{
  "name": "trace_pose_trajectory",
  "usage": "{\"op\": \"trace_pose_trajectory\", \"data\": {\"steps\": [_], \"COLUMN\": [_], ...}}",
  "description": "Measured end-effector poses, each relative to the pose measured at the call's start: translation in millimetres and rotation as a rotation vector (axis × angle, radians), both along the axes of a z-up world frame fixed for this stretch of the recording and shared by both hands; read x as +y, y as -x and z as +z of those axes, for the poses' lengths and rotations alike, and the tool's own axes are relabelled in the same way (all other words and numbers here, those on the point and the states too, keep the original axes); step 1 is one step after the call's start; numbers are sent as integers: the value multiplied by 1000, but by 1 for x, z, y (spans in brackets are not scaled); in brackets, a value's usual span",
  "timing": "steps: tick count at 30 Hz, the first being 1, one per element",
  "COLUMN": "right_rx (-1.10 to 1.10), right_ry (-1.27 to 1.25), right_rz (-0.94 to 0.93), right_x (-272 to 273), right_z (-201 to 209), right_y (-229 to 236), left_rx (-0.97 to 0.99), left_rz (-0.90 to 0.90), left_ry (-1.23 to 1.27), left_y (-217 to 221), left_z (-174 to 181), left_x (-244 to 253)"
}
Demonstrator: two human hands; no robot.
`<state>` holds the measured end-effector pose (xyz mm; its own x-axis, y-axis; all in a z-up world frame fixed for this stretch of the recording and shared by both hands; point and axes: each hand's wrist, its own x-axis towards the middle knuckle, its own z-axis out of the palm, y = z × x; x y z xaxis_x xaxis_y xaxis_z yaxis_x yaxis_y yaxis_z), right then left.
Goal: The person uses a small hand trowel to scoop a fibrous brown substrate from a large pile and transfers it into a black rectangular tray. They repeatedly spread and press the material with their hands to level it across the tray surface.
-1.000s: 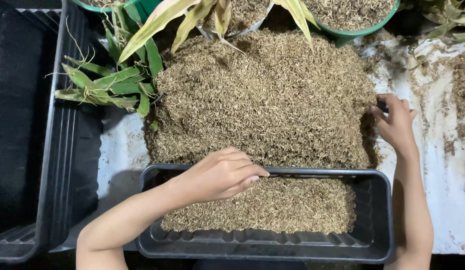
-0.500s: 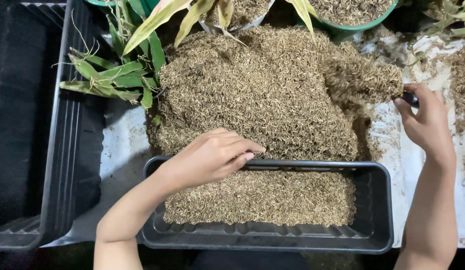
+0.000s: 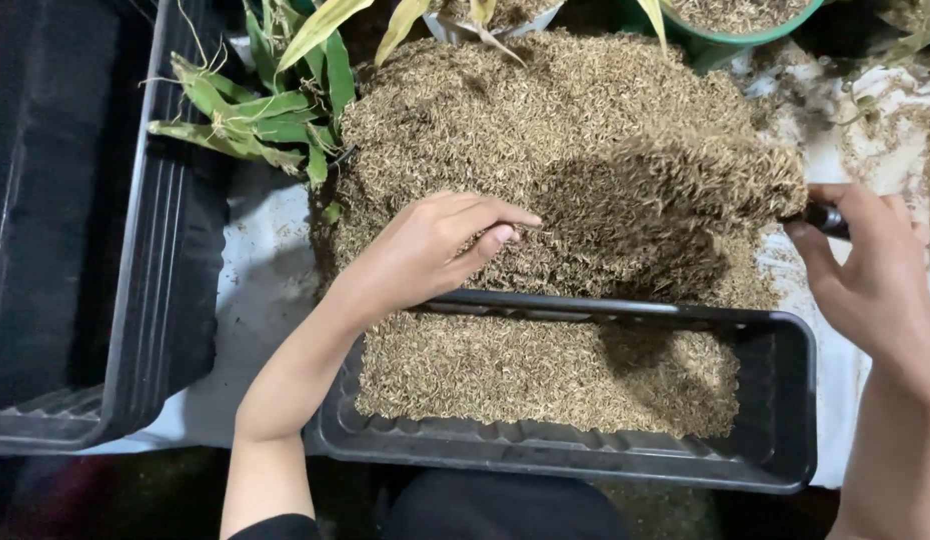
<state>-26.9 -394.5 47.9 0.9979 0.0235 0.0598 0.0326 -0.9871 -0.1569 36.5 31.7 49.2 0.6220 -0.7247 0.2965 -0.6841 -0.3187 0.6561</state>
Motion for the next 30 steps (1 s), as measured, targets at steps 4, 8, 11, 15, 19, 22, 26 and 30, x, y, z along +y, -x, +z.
{"op": "trace_pose_trajectory", "data": {"steps": [4,8,11,15,19,22,26,30], "right_rx": [5,88,130,76,121,79,150,54], "right_ry": [-48,-126,-64,-62,1,104,167,234], "right_rz": [117,189,275,457,561,607,593,584], "right_x": [38,84,127,163,194,205,200,173], "right_z": [1,0,11,-2,-32,-55,-49,-14], "right_y": [22,40,52,59,61,61,66,79], "left_rx": [-40,-135,-179,-144,-138,-85,-38,-17], "left_rz": [84,144,171,182,170,132,72,32], "left_ry": [11,39,40,37,52,38,-60,-125], "left_y": [-3,-4,-2,-2,-3,0,1,3], "left_z": [-4,-7,-9,-16,-24,-22,-25,-42], "left_x": [5,7,7,4,-1,-4,-7,-15]}}
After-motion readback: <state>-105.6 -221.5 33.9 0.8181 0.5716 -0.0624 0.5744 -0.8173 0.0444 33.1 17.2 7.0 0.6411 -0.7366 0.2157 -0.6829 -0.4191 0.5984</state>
